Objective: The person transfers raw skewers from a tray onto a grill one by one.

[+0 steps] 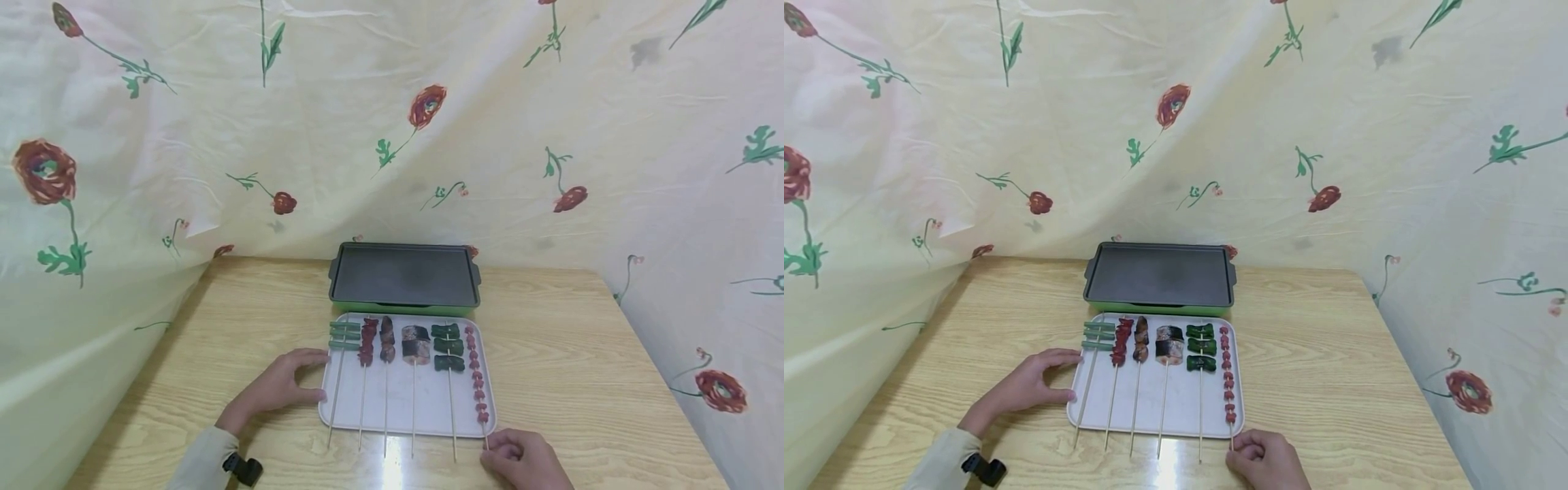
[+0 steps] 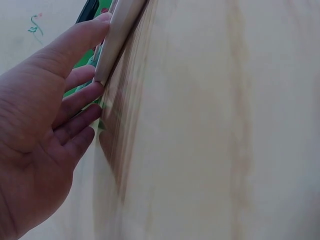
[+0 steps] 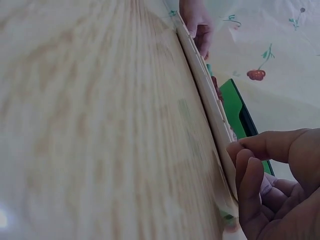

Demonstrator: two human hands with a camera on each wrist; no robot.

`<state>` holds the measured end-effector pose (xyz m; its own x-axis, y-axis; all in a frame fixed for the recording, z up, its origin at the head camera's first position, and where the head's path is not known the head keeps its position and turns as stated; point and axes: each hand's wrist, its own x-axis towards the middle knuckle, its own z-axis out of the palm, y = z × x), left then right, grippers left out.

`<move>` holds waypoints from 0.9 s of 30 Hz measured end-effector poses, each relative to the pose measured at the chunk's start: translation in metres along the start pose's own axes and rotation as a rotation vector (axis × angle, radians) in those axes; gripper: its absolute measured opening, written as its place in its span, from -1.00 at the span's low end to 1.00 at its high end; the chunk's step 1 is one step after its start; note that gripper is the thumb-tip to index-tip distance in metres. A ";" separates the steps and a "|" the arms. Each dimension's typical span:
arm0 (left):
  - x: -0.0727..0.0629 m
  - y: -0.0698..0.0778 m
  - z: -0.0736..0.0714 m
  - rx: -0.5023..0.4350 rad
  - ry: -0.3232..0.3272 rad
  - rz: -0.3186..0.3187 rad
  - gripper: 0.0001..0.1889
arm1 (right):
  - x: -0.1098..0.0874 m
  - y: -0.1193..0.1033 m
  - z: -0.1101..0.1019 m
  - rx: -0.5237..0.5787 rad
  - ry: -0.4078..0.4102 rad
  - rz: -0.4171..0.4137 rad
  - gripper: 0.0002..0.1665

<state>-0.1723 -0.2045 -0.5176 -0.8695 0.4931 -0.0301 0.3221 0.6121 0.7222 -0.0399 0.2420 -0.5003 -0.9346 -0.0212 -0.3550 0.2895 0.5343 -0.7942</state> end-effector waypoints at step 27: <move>0.001 0.000 0.000 0.007 0.005 -0.010 -0.24 | -0.020 -0.023 -0.019 -0.010 0.005 0.102 -0.70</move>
<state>-0.1729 -0.2038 -0.5174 -0.8745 0.4838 -0.0340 0.3159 0.6213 0.7171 -0.0322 0.2457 -0.4658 -0.9013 0.0383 -0.4315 0.3815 0.5421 -0.7487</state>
